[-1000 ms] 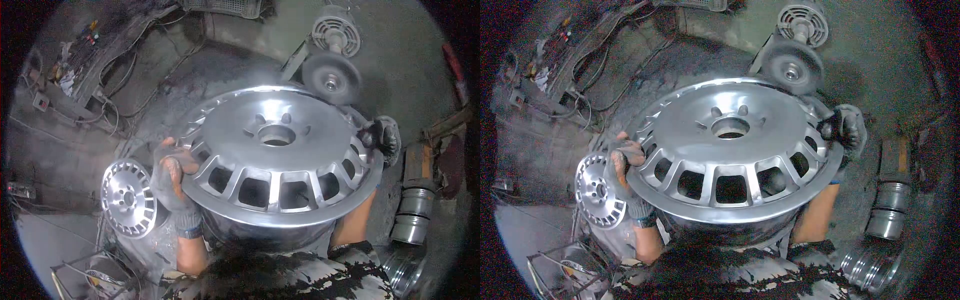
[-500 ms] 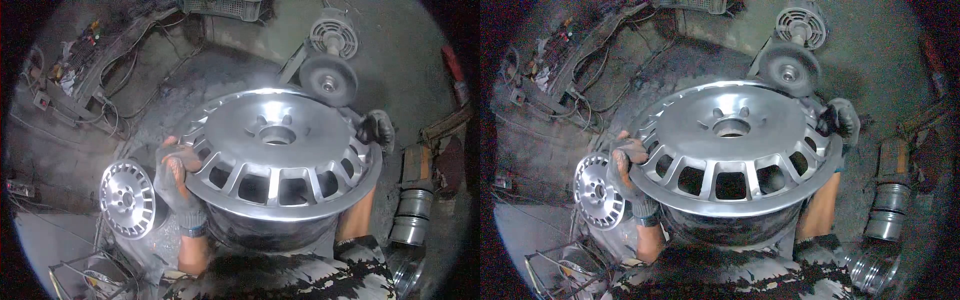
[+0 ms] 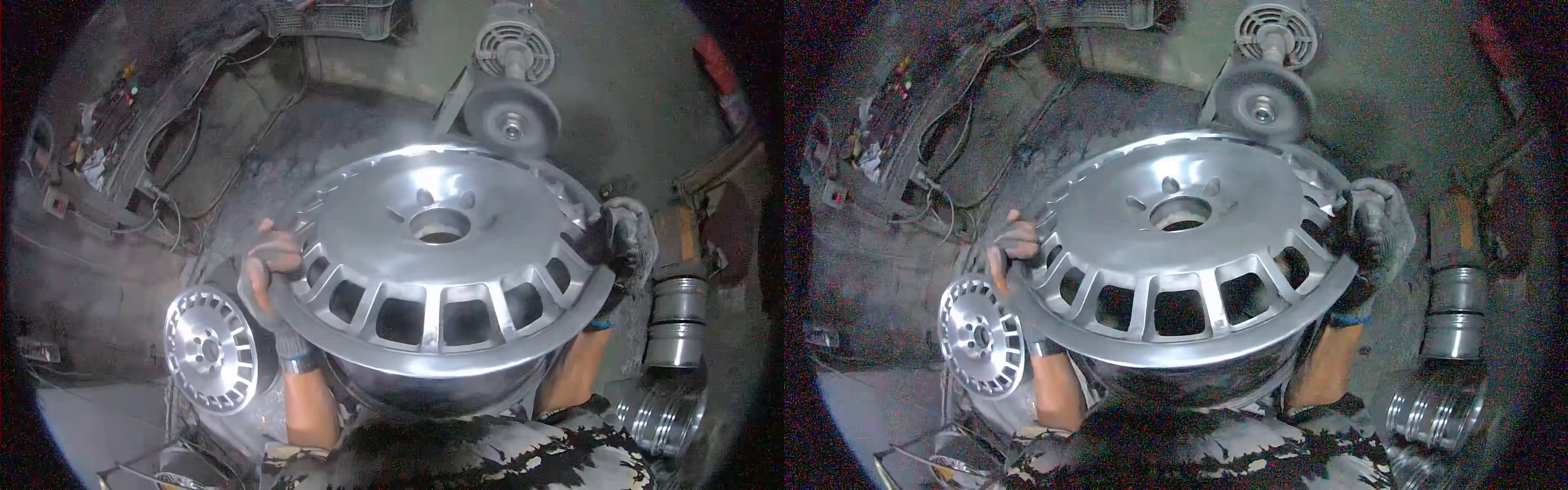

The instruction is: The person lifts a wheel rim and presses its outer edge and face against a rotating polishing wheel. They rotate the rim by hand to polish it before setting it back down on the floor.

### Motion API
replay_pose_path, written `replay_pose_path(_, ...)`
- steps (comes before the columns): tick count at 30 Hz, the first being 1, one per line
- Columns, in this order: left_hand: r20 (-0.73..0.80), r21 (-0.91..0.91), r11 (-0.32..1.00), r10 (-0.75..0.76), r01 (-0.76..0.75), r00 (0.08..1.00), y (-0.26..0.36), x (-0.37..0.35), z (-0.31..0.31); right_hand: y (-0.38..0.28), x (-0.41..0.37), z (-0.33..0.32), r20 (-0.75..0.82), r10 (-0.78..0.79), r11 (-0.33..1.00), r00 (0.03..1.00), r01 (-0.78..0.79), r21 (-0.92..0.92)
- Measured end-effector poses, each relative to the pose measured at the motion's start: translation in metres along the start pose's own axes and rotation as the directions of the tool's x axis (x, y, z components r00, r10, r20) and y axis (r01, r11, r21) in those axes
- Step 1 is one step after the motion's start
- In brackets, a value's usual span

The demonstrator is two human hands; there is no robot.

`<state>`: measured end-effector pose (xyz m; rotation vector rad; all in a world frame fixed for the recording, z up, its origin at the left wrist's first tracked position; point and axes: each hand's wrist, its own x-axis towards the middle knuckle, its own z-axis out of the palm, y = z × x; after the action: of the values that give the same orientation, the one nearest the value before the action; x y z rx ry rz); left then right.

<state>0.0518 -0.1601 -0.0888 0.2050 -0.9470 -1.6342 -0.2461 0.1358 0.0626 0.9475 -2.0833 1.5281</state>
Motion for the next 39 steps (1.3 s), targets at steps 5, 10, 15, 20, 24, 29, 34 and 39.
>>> replay_pose_path(5,0.032,0.573,0.783,0.274,-0.242,0.961,0.031,-0.015,0.042,0.013,0.005,0.021,0.000,0.012,0.994,1.000,-0.012,0.112)
replay_pose_path(10,0.093,0.651,0.701,0.309,-0.293,0.946,0.042,-0.017,0.066,0.022,0.026,0.035,0.057,-0.041,0.999,0.998,0.039,0.032)
replay_pose_path(15,0.069,0.648,0.716,0.283,-0.258,0.957,0.042,-0.020,0.074,0.021,0.029,0.037,0.099,-0.037,0.991,0.994,0.024,0.130)
replay_pose_path(20,0.103,0.770,0.602,0.208,-0.210,0.973,0.055,-0.039,0.090,0.023,0.017,0.014,0.045,0.029,0.968,0.999,-0.039,0.246)
replay_pose_path(24,0.100,0.733,0.657,0.151,-0.175,0.983,0.063,-0.052,0.100,0.014,0.003,-0.005,-0.042,-0.142,0.933,0.989,0.119,-0.340)
replay_pose_path(29,0.206,0.684,0.687,0.139,-0.244,0.969,0.070,-0.058,0.103,-0.003,-0.016,-0.022,0.030,0.023,0.974,0.999,-0.029,0.226)
replay_pose_path(34,0.174,0.642,0.740,0.114,-0.200,0.978,0.073,-0.059,0.114,0.007,-0.012,-0.021,0.051,0.024,0.968,0.998,-0.036,0.249)
replay_pose_path(39,0.144,0.757,0.625,0.122,-0.189,0.982,0.069,-0.056,0.112,0.013,-0.003,0.006,-0.051,-0.043,0.951,0.998,0.056,0.306)
